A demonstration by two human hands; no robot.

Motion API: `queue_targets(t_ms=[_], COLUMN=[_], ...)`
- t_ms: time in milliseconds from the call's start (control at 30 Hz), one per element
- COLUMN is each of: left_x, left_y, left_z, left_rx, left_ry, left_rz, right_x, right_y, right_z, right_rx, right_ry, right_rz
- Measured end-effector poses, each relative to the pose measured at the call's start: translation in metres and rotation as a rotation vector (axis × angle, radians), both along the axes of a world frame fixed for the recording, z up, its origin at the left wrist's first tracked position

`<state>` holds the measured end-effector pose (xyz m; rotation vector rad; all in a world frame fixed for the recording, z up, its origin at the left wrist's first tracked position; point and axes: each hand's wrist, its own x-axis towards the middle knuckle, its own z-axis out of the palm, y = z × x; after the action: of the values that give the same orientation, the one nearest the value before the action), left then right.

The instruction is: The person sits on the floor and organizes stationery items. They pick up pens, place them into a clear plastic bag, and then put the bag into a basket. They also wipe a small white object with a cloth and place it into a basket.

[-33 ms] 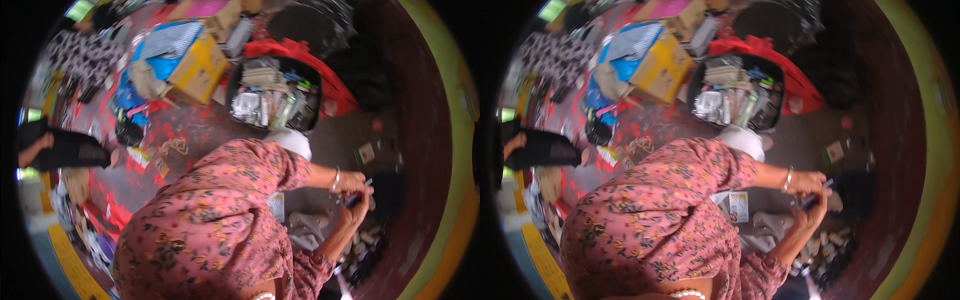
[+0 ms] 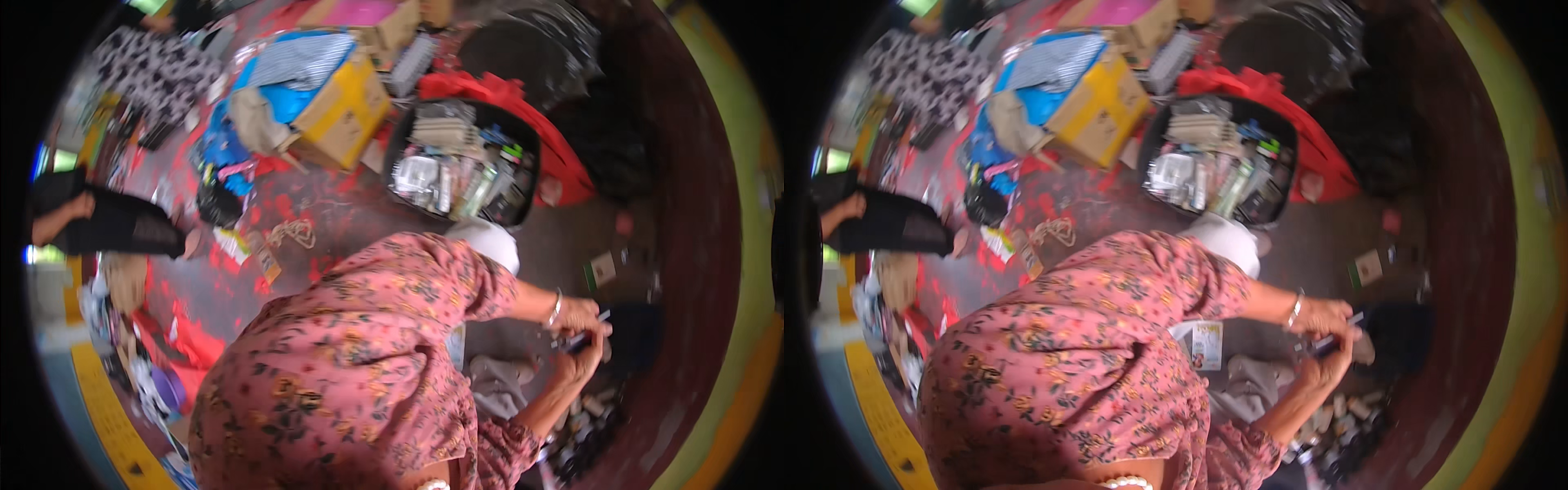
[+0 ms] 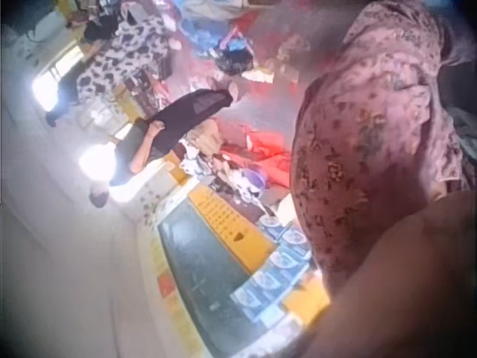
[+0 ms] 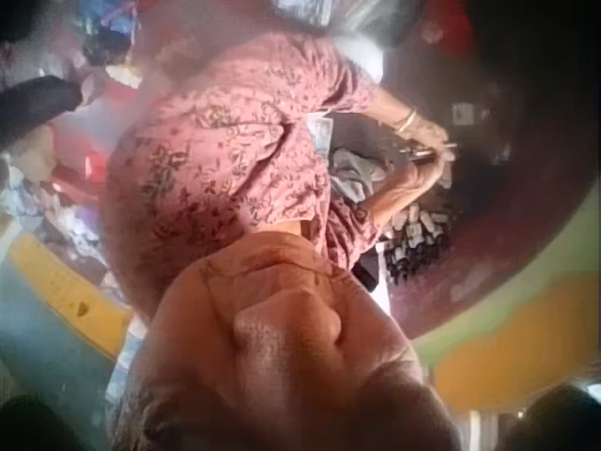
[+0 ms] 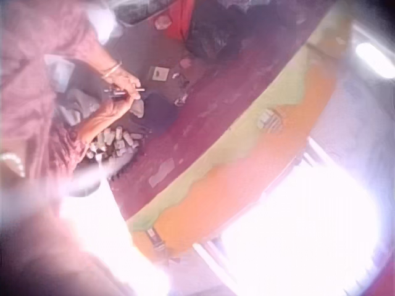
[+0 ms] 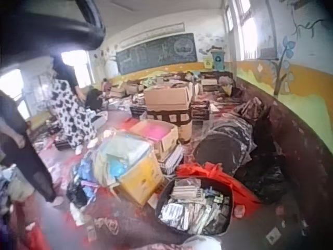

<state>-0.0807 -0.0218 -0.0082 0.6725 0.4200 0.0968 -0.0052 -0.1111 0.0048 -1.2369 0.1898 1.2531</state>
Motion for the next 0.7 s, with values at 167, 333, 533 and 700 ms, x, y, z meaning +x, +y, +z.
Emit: queue_targets(t_ms=[167, 333, 533, 700], left_x=[0.005, -0.001, -0.004, -0.003], left_y=[-0.006, -0.004, -0.005, 0.009], left_z=[-0.017, -0.015, -0.005, -0.011], left_rx=[-0.051, -0.197, -0.501, -0.467], left_ry=[0.058, 0.016, -0.06, -0.11], left_rz=[0.118, 0.107, 0.039, 0.057], right_x=[-0.002, -0.003, -0.011, -0.022], right_y=[0.011, 0.017, 0.017, 0.032], right_z=[-0.002, 0.0, 0.01, 0.017], right_rx=[-0.009, 0.131, 0.117, 0.132], right_ry=[0.01, -0.053, -0.09, -0.3], right_rz=[-0.074, 0.062, 0.018, 0.031])
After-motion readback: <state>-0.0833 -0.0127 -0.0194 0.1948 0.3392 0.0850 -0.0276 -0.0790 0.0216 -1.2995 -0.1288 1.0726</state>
